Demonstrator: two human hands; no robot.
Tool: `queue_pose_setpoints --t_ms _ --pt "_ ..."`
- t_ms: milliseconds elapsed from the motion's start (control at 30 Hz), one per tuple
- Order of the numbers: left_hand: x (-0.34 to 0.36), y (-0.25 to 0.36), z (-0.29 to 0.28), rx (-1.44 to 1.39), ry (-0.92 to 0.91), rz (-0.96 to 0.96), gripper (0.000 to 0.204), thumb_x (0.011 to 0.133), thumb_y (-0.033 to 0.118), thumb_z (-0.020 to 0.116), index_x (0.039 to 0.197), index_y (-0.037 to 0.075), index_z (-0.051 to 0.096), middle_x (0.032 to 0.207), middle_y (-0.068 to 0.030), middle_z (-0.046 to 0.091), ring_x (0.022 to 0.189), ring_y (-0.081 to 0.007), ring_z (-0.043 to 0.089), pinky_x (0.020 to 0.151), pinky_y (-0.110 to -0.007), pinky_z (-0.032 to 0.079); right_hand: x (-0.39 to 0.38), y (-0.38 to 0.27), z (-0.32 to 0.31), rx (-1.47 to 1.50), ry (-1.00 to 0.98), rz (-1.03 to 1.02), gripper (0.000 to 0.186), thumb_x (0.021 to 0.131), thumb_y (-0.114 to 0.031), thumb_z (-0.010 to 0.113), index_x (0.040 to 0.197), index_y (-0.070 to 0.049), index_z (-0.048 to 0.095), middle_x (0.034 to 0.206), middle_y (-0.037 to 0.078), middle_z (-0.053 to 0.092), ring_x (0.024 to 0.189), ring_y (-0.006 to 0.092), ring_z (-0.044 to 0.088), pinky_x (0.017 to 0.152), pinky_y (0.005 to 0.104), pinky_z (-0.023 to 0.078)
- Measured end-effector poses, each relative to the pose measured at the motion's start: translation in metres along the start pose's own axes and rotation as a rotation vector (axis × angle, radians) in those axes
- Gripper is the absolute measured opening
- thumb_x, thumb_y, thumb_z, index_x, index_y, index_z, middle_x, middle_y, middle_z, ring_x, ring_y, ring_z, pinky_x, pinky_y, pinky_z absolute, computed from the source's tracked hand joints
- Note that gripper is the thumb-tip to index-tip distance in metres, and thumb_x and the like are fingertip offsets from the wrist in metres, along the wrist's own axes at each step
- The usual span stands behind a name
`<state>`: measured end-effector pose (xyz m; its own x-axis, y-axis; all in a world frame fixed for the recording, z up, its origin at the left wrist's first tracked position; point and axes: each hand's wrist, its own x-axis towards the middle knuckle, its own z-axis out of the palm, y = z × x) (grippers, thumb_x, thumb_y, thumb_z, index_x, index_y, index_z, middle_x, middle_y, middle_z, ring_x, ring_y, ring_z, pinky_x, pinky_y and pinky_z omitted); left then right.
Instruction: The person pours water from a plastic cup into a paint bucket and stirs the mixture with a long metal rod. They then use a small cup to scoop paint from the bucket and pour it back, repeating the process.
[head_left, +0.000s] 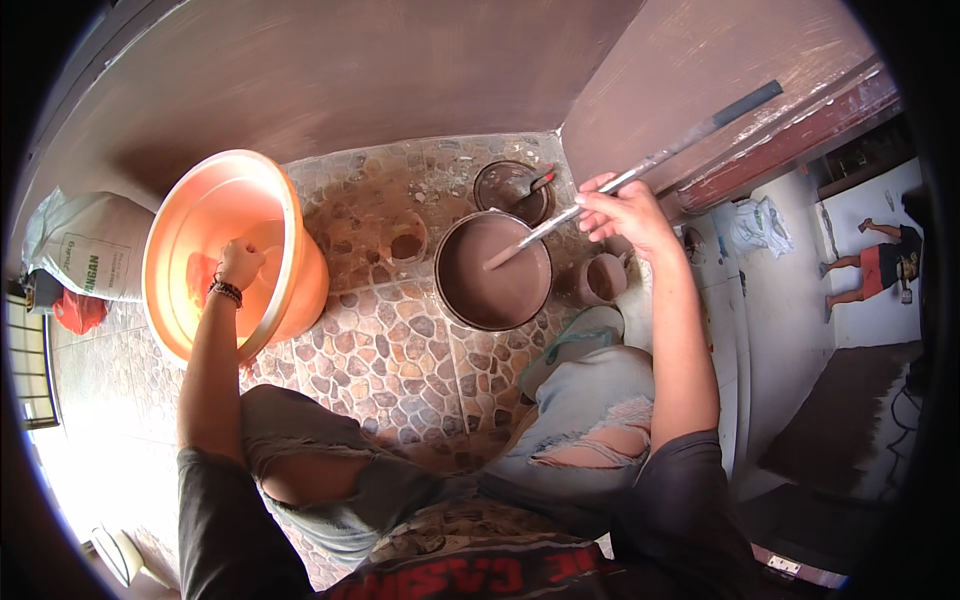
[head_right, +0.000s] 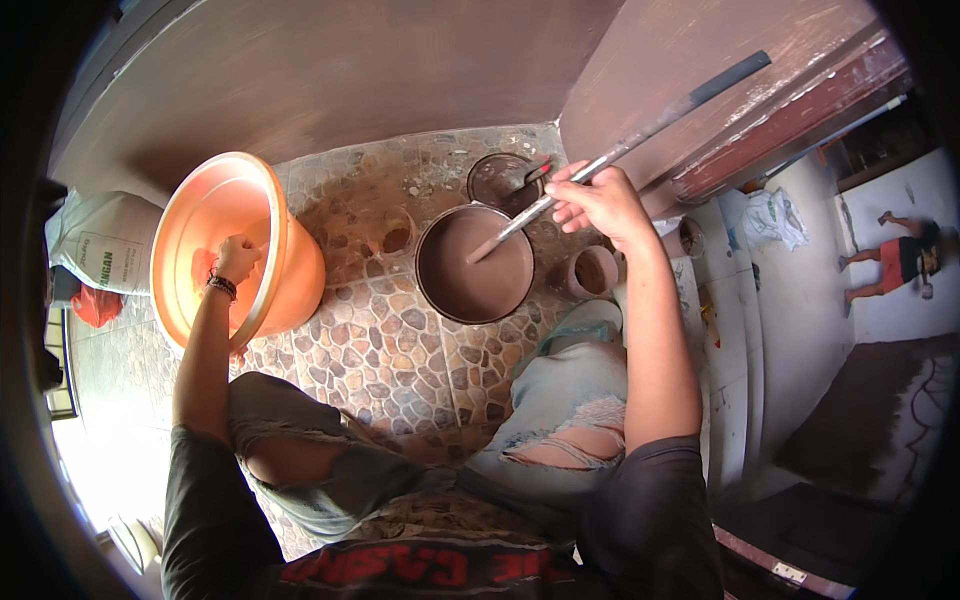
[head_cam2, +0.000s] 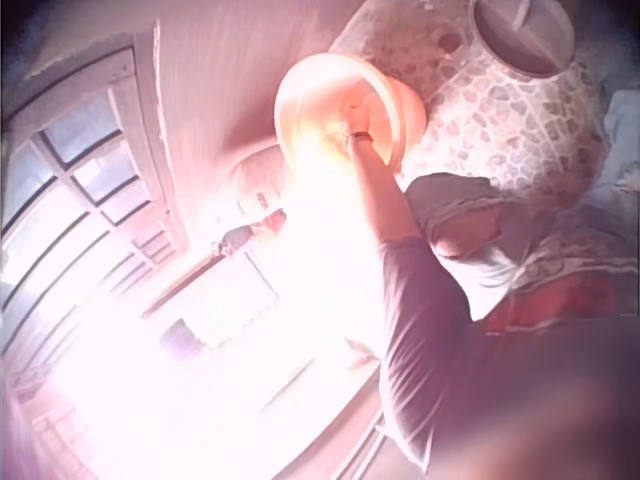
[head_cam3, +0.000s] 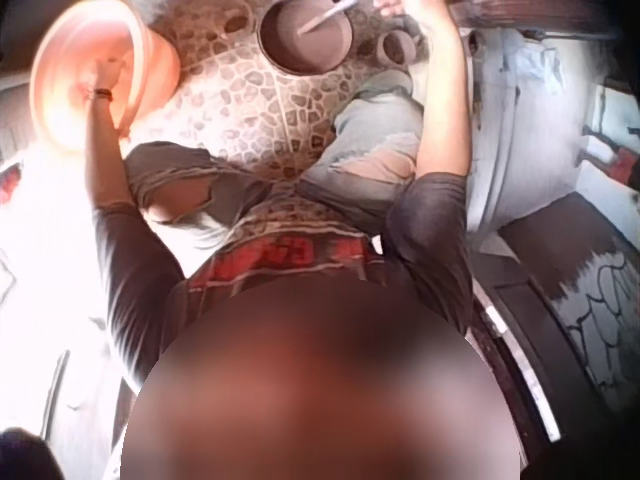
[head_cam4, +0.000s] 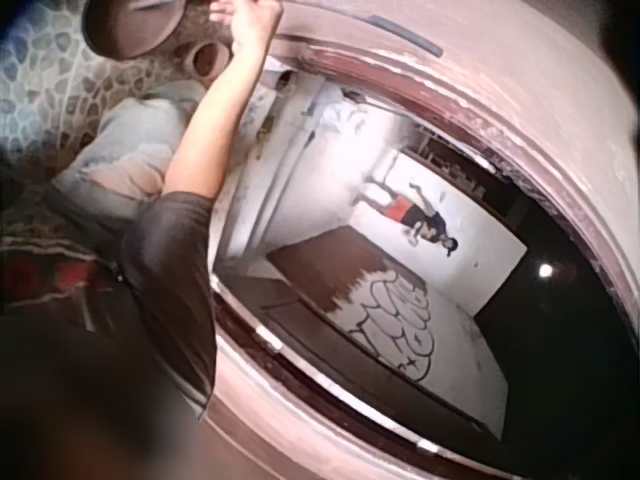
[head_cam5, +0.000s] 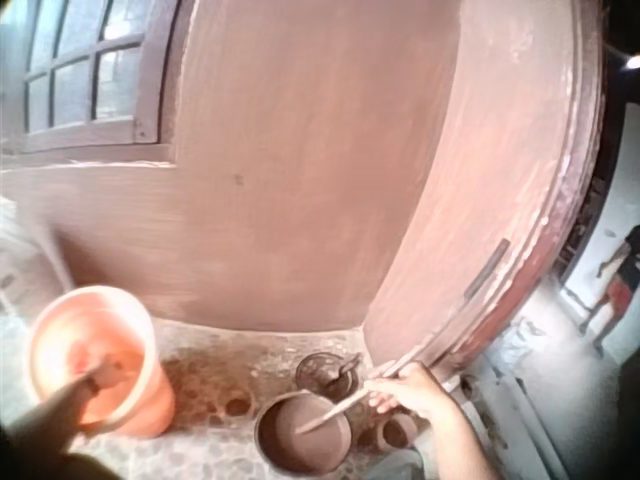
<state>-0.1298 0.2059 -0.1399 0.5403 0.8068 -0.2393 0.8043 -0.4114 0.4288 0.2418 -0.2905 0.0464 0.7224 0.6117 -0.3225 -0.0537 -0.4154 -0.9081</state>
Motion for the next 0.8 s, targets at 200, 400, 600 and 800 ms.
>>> queue_pose_setpoints --t_ms 200,400,600,800 --pt "0.004 0.002 0.001 0.023 -0.019 -0.010 0.017 0.071 0.018 0.072 0.078 0.002 0.071 0.077 -0.0163 0.071 0.077 -0.0298 0.070 0.073 -0.040 0.055 -0.014 -0.012 -0.009 0.012 -0.021 -0.044 0.022 0.089 -0.010 0.072 0.105 0.001 0.063 0.087 0.009 0.069 0.075 0.0169 0.072 0.060 0.0263 0.060" --pt "-0.006 0.013 -0.005 -0.064 -0.055 -0.026 0.017 0.074 0.018 0.070 0.073 0.000 0.070 0.065 -0.0124 0.069 0.059 -0.0223 0.068 0.060 -0.035 0.055 -0.026 -0.020 -0.011 -0.012 -0.038 -0.069 0.016 0.086 -0.003 0.067 0.102 0.001 0.063 0.087 0.010 0.070 0.077 0.0176 0.072 0.063 0.0267 0.059" --pt "-0.010 0.018 -0.008 -0.076 -0.074 -0.015 0.037 0.081 0.036 0.079 0.073 0.001 0.071 0.057 -0.0076 0.064 0.052 -0.0178 0.063 0.052 -0.034 0.051 -0.038 -0.030 -0.009 -0.045 -0.034 -0.172 0.017 0.090 -0.009 0.069 0.103 0.000 0.064 0.087 0.008 0.069 0.076 0.0161 0.071 0.063 0.0250 0.058" --pt "-0.012 0.019 -0.022 -0.156 -0.076 -0.083 0.016 0.079 0.016 0.069 0.081 0.001 0.068 0.065 -0.0087 0.068 0.051 -0.0151 0.063 0.047 -0.030 0.051 -0.047 -0.045 0.009 -0.116 0.059 -0.170 0.018 0.090 -0.012 0.070 0.101 0.000 0.063 0.083 0.005 0.066 0.069 0.0122 0.067 0.058 0.0235 0.055"
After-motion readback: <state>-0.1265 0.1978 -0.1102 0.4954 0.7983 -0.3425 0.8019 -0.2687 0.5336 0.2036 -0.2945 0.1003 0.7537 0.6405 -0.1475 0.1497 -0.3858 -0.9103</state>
